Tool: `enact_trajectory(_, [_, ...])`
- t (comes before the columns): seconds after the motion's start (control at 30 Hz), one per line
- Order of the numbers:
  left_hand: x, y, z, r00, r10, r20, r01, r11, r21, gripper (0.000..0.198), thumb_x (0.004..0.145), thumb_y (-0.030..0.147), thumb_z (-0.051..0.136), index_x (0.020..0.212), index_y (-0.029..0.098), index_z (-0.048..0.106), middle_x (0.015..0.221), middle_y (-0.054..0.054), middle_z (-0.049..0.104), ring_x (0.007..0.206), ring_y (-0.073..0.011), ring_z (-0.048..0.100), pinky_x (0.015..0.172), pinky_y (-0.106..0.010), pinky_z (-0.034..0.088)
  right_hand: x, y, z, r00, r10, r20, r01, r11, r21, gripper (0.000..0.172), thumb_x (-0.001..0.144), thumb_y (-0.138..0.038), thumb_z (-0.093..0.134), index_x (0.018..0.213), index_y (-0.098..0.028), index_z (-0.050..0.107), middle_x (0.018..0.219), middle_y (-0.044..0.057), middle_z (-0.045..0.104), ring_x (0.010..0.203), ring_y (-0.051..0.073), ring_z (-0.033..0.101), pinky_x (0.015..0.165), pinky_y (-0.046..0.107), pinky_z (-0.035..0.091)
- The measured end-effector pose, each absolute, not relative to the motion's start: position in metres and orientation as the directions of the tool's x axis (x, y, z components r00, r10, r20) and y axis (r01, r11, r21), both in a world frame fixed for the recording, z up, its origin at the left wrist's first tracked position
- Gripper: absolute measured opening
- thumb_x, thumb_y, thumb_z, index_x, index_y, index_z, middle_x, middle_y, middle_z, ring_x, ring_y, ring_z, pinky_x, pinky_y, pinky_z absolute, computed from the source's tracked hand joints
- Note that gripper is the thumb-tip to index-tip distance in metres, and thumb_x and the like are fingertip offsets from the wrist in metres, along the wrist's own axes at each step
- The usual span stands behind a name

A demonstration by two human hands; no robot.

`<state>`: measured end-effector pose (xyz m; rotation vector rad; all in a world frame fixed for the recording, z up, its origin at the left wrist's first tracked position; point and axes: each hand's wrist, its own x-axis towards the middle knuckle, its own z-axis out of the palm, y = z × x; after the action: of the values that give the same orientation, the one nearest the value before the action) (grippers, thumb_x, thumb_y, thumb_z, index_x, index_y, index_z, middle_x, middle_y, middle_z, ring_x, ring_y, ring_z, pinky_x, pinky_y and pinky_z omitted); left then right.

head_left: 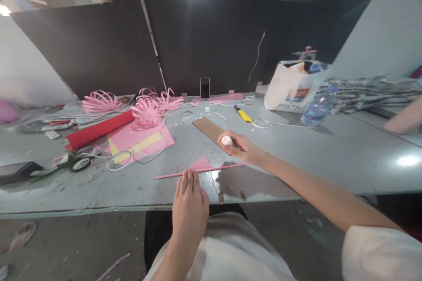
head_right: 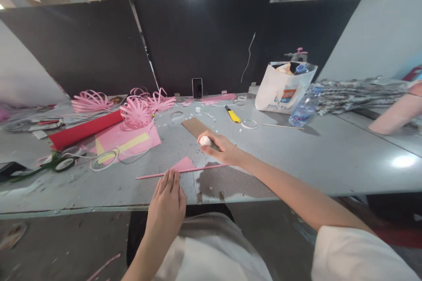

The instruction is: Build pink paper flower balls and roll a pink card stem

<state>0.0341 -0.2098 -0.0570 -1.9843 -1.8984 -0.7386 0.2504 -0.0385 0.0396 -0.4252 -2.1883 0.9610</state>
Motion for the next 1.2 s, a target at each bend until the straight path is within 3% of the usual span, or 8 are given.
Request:
enact_trajectory(0.43, [0.0345, -0.2101, -0.0546, -0.004, 0.856, 0.517, 0.988, -0.077, 0.135, 0.051, 0.105, 0.016, 0.039, 0.15, 0.003, 0.061, 0.155, -0.022, 0.062, 0.148, -0.0352, 0.058, 0.121, -0.052, 0.05, 0.2521, -0.042, 0.0389, -0.703, 0.417, 0.577, 0.074, 0.849, -0.524, 0.016, 0.11, -0.039, 0.057, 0.106, -0.024, 0.058, 0.089, -0.001, 0.06, 0.069, 0.012, 0.048, 0.065, 0.026, 0.04])
enact_trajectory(1.0, [0.0346, -0.2104, -0.0545, -0.016, 0.85, 0.526, 0.982, -0.085, 0.168, 0.054, 0.104, 0.016, 0.041, 0.155, 0.008, 0.057, 0.156, -0.02, 0.063, 0.149, -0.0348, 0.057, 0.122, -0.052, 0.05, 0.2543, -0.0432, 0.037, -0.68, 0.419, 0.602, 0.05, 0.846, -0.532, 0.02, 0.112, -0.041, 0.053, 0.1, -0.026, 0.057, 0.073, -0.005, 0.05, 0.058, 0.011, 0.038, 0.058, 0.027, 0.033])
enact_trajectory(1.2, [0.0347, -0.2106, -0.0527, -0.017, 0.866, 0.5, 0.98, -0.085, 0.18, 0.053, 0.105, 0.016, 0.04, 0.153, 0.005, 0.059, 0.157, -0.021, 0.061, 0.15, -0.0352, 0.055, 0.123, -0.052, 0.049, 0.2549, -0.0412, 0.0357, -0.682, 0.468, 0.561, 0.006, 0.771, -0.636, 0.018, 0.111, -0.043, 0.056, 0.109, -0.025, 0.058, 0.08, -0.004, 0.053, 0.061, 0.011, 0.041, 0.058, 0.026, 0.034])
